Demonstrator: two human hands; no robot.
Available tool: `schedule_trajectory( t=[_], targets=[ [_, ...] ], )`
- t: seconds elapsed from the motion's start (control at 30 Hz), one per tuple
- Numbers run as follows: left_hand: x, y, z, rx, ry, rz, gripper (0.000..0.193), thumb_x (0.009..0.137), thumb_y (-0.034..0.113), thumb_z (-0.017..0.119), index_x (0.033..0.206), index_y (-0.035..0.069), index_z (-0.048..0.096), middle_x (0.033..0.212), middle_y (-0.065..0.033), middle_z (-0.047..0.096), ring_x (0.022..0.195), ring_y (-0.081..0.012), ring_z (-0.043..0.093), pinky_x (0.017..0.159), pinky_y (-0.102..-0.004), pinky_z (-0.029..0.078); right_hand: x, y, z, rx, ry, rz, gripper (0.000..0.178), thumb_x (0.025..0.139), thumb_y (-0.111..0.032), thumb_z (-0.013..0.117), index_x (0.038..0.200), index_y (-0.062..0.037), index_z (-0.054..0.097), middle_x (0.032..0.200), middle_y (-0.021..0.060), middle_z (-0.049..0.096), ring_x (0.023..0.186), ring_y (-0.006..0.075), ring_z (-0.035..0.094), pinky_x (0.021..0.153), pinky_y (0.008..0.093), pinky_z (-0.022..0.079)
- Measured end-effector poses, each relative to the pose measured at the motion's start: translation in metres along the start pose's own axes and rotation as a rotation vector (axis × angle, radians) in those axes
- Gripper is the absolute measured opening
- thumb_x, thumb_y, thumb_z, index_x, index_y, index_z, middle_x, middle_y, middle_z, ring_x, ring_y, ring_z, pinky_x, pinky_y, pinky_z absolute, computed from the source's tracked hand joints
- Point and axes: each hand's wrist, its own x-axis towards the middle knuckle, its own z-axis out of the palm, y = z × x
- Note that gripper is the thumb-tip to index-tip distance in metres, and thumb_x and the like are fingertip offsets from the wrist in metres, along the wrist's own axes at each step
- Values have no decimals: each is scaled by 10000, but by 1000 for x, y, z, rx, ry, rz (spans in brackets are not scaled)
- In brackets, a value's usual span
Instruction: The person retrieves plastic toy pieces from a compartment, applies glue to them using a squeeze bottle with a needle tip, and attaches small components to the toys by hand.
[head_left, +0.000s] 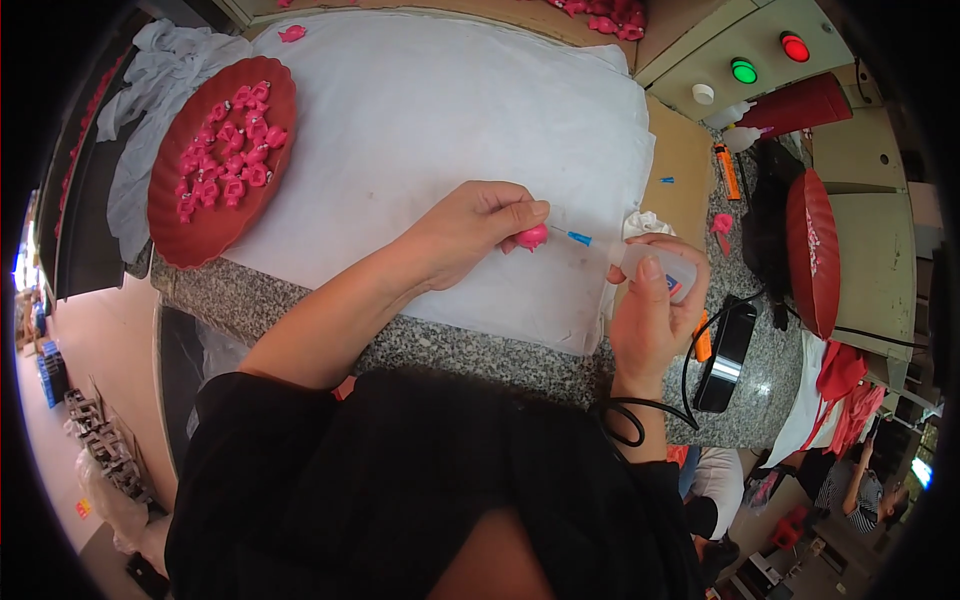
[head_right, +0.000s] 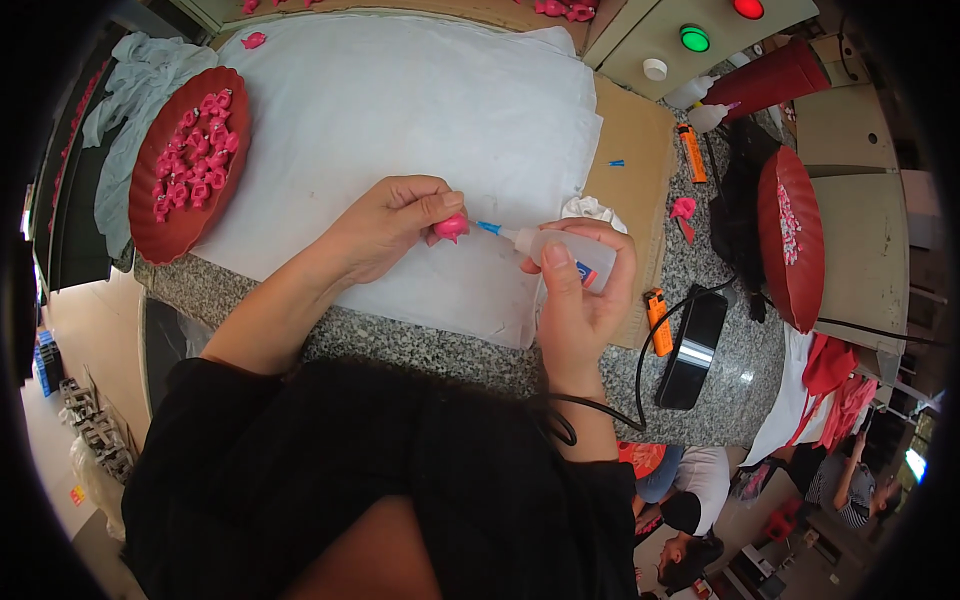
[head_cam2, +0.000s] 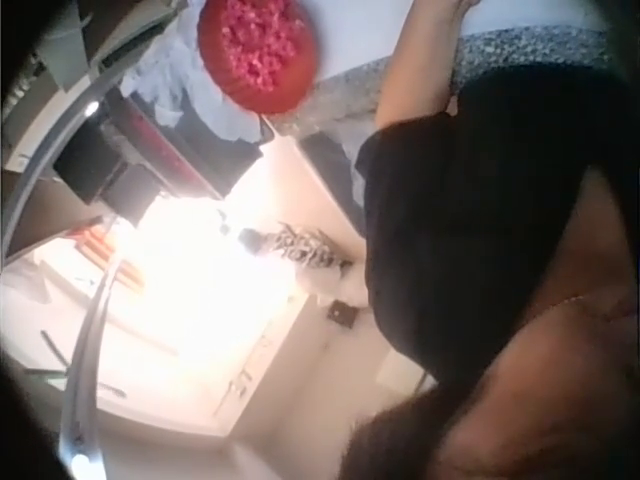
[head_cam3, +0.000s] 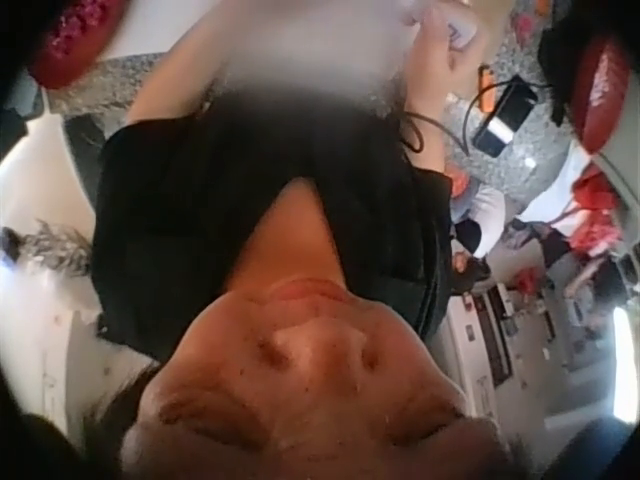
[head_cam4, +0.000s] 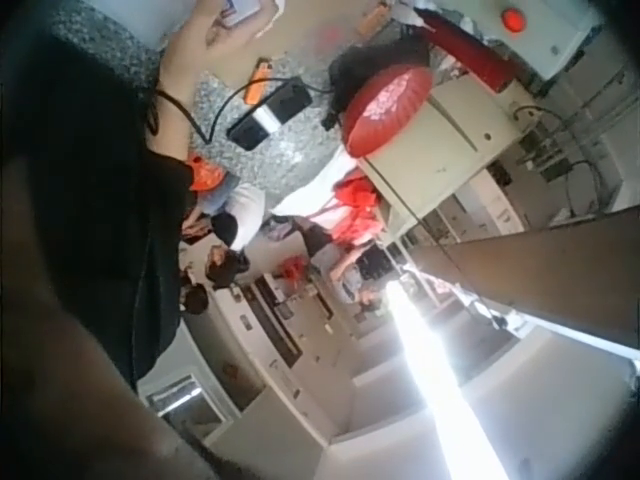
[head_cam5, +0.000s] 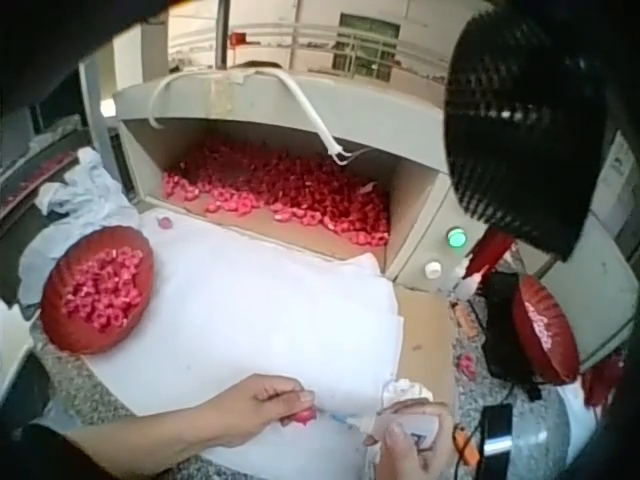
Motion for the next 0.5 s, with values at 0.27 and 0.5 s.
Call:
schedule_trajectory(
  t=[0.27, 0.5],
  targets=[
    [-1, 1, 2, 11, 4, 14, 223, 876, 243, 550, 764, 56, 599, 726, 5, 550, 689, -80, 434, 653, -225, 353, -5, 1, 4, -128, -26, -45, 190, 817, -99, 561, 941, -1, 457, 906, 144, 538, 659, 181, 544, 602, 281, 454],
    [-1, 1, 3, 19, 5, 9, 227, 872, 248, 555, 755, 59, 598, 715, 11, 543, 684, -76, 428, 650, -221, 353, -4, 2, 4, -154, -56, -56, 185, 821, -79, 554, 954, -4, 450, 911, 144, 535, 653, 178, 547, 605, 281, 458]
  ],
)
